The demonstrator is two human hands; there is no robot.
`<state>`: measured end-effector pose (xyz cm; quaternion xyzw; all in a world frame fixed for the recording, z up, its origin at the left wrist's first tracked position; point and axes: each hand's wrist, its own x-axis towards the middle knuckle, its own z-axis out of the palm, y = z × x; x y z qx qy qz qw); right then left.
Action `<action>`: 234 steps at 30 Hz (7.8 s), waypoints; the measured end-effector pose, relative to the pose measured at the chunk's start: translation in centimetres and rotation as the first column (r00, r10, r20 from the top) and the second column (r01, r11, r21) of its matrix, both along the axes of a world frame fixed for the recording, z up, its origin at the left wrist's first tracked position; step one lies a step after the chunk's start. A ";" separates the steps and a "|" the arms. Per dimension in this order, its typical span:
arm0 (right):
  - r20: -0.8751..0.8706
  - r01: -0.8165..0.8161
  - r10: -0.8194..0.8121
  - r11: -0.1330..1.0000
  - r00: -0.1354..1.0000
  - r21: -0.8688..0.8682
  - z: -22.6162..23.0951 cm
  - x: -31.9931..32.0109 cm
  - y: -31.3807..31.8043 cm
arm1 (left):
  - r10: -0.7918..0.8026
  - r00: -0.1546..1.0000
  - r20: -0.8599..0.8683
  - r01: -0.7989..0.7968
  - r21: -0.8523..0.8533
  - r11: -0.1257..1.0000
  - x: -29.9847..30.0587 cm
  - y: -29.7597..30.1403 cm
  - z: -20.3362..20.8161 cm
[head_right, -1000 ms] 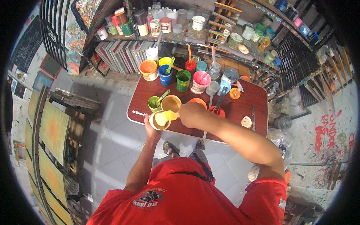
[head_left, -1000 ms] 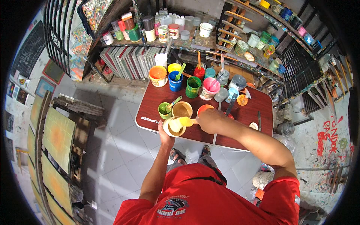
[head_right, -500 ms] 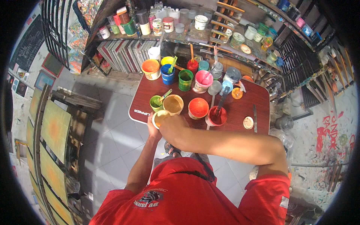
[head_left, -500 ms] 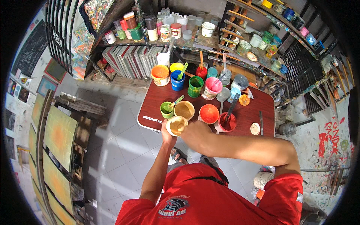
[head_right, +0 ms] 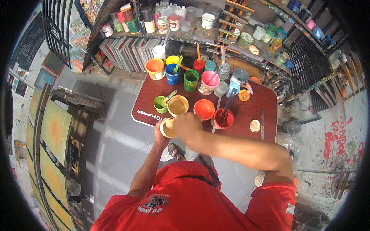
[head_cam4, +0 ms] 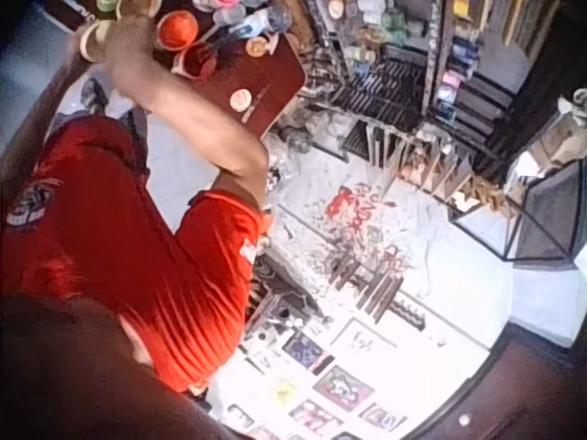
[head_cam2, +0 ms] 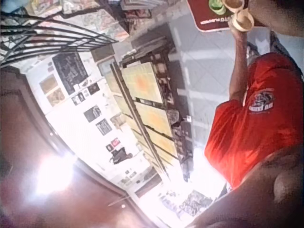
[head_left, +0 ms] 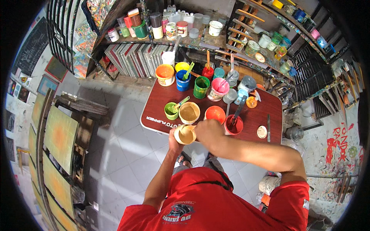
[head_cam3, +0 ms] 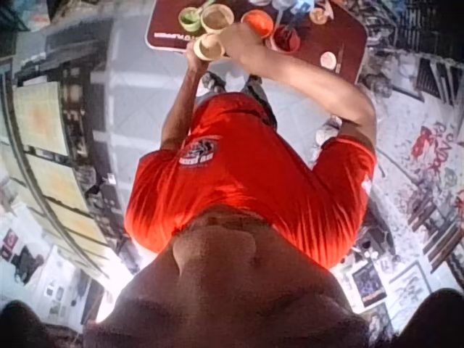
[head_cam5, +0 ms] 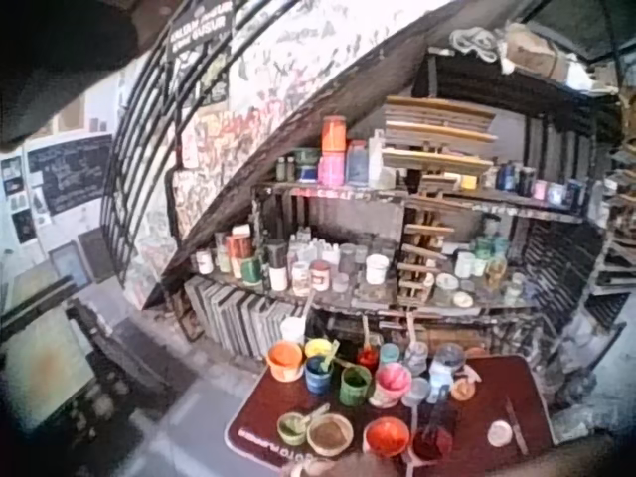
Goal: The person cleans a spatula with a cloth and then uses the spatula to transfer yellow ink from a small container into another cup, stirring it with a wooden tool.
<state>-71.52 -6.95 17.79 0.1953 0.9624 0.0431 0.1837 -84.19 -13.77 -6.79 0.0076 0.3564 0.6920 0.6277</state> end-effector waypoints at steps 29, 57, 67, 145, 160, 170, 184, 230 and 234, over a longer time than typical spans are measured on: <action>-0.013 -0.099 0.100 0.993 0.995 0.058 1.8 0.3 -1.5 | 0.041 0.998 0.044 -0.044 0.054 0.998 -0.2 1.8 4.3; -0.060 -0.146 0.144 0.989 0.988 -0.033 1.7 1.5 -2.1 | 0.078 0.994 -0.076 -0.068 0.126 0.990 -1.2 0.9 2.9; -0.121 -0.106 0.103 0.994 0.987 -0.019 1.1 2.3 -0.7 | -0.011 0.992 -0.129 0.018 0.053 0.998 -1.0 -0.1 4.6; -0.308 -0.028 0.069 0.991 0.949 0.135 -0.7 5.7 1.6 | -0.162 0.987 -0.017 0.163 0.061 0.985 1.5 2.2 3.0; -0.289 -0.082 0.093 0.995 0.953 0.049 0.9 7.7 0.5 | -0.046 0.999 -0.022 0.049 0.172 0.984 0.8 4.8 2.1; -0.259 -0.104 0.106 0.994 0.960 0.019 0.9 8.3 1.2 | -0.031 1.000 0.001 0.031 0.087 0.996 1.7 5.5 5.0; -0.320 0.154 -0.104 0.979 0.942 0.133 -1.9 14.1 0.5 | -0.198 0.975 0.103 0.187 0.101 0.977 0.9 6.3 7.6; -0.105 0.062 -0.545 0.097 -0.832 -0.993 -12.8 104.3 8.1 | -0.573 0.673 0.467 0.485 0.306 0.819 73.7 22.8 0.5; -0.541 0.545 -0.472 0.144 -0.696 -0.826 -16.3 109.4 18.0 | -0.498 0.740 0.451 0.425 0.261 0.867 78.3 27.6 -3.5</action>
